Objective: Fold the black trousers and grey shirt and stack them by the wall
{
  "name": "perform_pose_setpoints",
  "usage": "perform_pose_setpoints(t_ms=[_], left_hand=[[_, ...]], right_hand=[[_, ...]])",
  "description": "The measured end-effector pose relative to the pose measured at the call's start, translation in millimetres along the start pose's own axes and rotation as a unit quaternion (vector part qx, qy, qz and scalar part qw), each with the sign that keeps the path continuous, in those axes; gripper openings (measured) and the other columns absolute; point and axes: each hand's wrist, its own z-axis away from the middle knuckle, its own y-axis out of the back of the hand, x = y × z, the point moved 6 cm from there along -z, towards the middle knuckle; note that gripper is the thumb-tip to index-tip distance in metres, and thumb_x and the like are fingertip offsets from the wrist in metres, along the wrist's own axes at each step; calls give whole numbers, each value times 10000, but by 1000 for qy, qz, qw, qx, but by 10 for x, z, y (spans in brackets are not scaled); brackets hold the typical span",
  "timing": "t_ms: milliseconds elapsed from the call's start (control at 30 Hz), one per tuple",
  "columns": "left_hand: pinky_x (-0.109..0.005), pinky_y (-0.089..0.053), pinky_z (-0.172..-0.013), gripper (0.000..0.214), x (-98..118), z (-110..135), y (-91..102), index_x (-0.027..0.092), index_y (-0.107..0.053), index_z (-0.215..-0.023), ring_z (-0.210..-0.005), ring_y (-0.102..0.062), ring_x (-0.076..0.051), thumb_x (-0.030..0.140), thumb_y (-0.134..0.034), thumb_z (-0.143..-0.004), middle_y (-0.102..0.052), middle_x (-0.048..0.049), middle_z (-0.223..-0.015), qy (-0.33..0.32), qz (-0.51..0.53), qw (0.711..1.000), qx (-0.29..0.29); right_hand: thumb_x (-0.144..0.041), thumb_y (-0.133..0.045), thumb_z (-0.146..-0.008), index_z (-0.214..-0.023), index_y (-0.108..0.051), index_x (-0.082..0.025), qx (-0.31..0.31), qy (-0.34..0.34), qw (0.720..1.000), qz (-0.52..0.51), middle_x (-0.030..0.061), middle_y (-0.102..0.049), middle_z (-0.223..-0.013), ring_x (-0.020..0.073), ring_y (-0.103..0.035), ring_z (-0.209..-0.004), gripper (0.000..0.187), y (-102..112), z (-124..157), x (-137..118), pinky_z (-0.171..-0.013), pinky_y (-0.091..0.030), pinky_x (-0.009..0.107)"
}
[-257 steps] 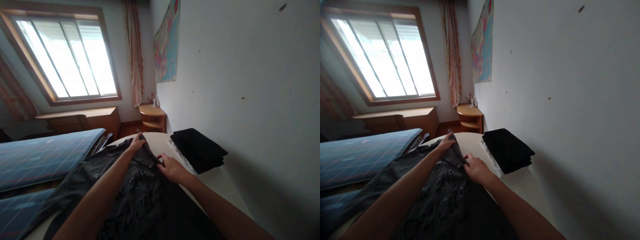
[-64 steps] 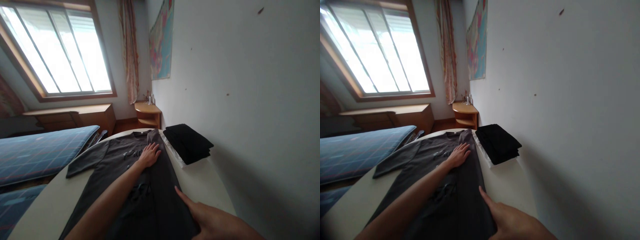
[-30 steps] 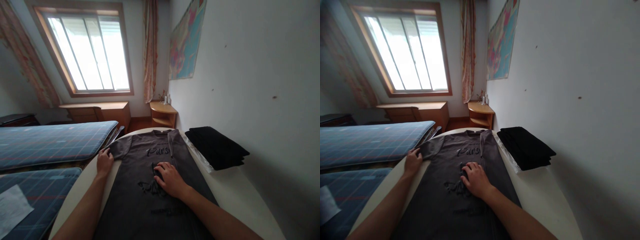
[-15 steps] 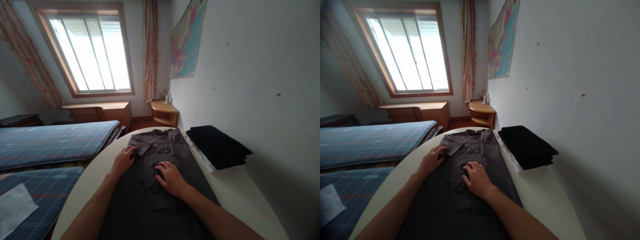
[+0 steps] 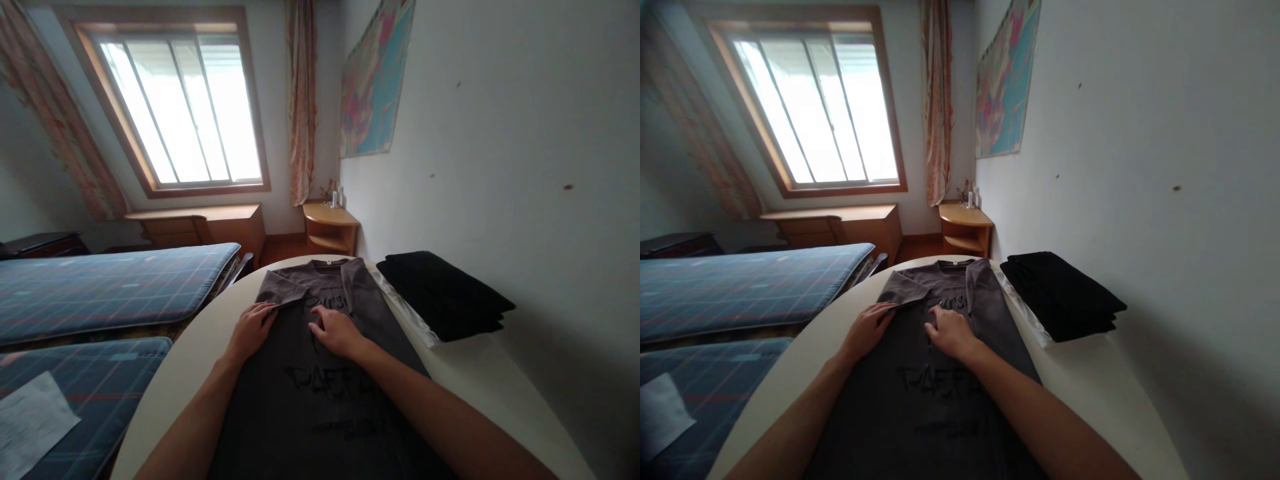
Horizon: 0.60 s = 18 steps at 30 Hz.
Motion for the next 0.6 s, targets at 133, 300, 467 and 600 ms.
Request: perform_pose_setpoints(t_ms=[133,300,467,600], left_hand=[[-419,-466,-1054,359,12,-4,13,232,-687,-1189,-1159,-612,-238,385,-422,-1001,-706,-54,-1205,2,14,1000,13],[-407,-473,-1050,346,54,9,26,281,-651,-1244,-1158,-603,-218,383,-416,-1011,-674,-32,-1247,-16,19,1000,15],[-435,-448,-1088,392,48,37,-28,319,-578,-1347,-1259,-519,-239,316,-509,-961,-575,-26,-1383,-41,-9,999,-9],[-449,-438,-1103,588,-59,56,-28,233,-485,-1436,-1291,-481,-274,179,-556,-855,-514,-74,-1441,26,-37,999,2]], right_hand=[[-369,-549,-943,-1349,-561,-200,18,-47,988,-143,72,-739,-923,233,-691,-886,439,-136,-465,26,-823,-485,330],[-343,-525,-955,-1218,-672,-231,73,-57,970,-225,43,-742,-985,196,-686,-957,322,-368,-928,-25,-887,-513,307],[-249,-530,-923,-1195,-686,-163,142,-72,960,-231,86,-733,-1085,200,-673,-1044,325,-361,-1089,19,-950,-507,309],[-126,-534,-840,-1276,-637,-117,183,-86,959,-199,139,-658,-1270,210,-602,-1197,448,-268,-1032,177,-1070,-424,320]])
